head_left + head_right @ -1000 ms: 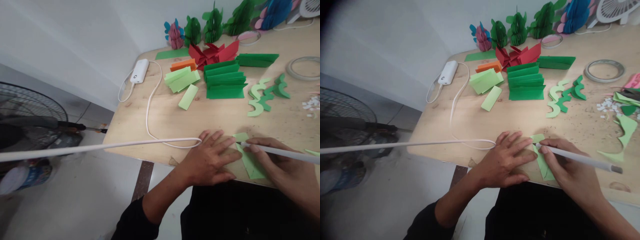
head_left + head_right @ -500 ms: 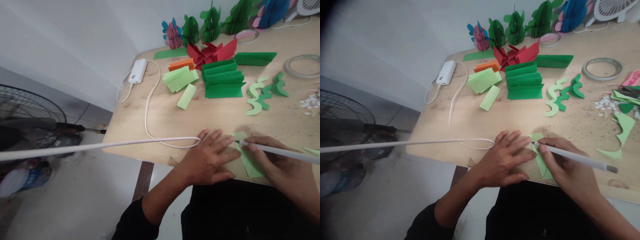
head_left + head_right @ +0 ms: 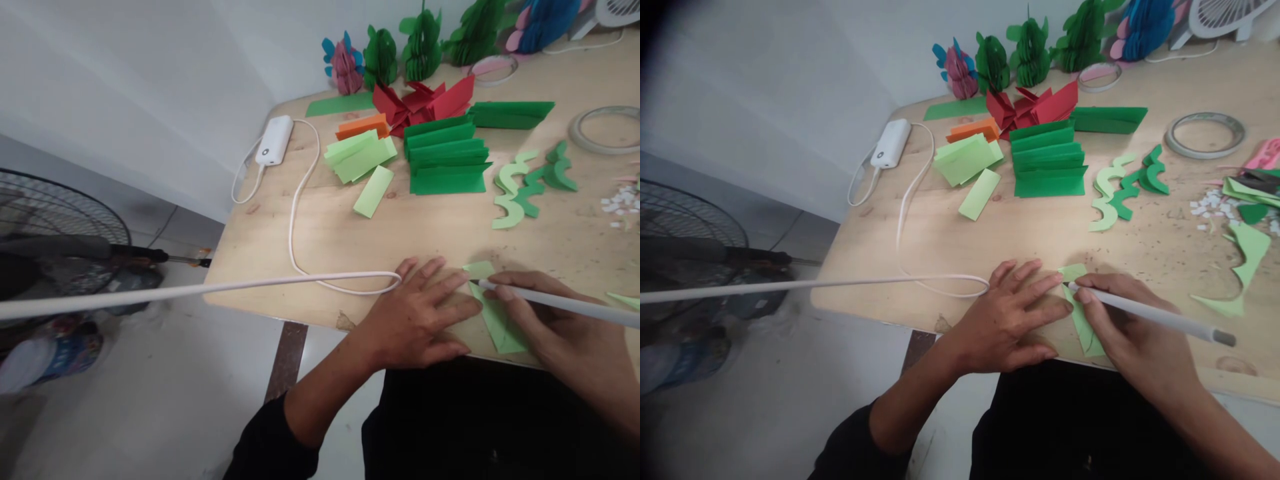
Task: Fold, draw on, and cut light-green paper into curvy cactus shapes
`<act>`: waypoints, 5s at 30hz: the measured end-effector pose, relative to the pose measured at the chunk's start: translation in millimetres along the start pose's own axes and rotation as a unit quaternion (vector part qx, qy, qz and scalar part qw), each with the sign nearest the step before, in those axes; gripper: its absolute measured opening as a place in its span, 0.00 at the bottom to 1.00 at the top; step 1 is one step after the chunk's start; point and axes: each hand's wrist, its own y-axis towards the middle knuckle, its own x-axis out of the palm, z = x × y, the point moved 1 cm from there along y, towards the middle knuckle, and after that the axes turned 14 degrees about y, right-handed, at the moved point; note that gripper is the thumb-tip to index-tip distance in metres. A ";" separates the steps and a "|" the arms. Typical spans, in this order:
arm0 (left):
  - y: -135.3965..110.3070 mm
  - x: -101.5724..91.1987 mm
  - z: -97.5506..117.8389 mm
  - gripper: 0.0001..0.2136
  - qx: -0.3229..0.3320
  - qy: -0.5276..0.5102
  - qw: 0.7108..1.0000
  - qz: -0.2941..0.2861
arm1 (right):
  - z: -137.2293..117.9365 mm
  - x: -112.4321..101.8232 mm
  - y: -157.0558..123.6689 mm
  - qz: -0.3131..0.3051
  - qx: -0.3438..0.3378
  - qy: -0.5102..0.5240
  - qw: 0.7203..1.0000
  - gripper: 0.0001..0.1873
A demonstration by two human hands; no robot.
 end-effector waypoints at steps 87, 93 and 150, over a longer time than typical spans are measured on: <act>0.7 1.9 -0.2 0.26 0.001 0.006 1.000 0.029 | -5.6 -14.2 -10.0 0.024 0.012 -0.022 0.999 0.13; 0.9 0.5 -0.2 0.26 0.000 0.010 1.000 0.024 | -6.2 -13.7 -11.5 0.017 0.010 -0.023 1.000 0.13; 1.3 1.4 -0.8 0.26 0.002 0.003 1.000 0.021 | -7.2 -12.8 -14.0 0.041 0.053 -0.034 0.997 0.14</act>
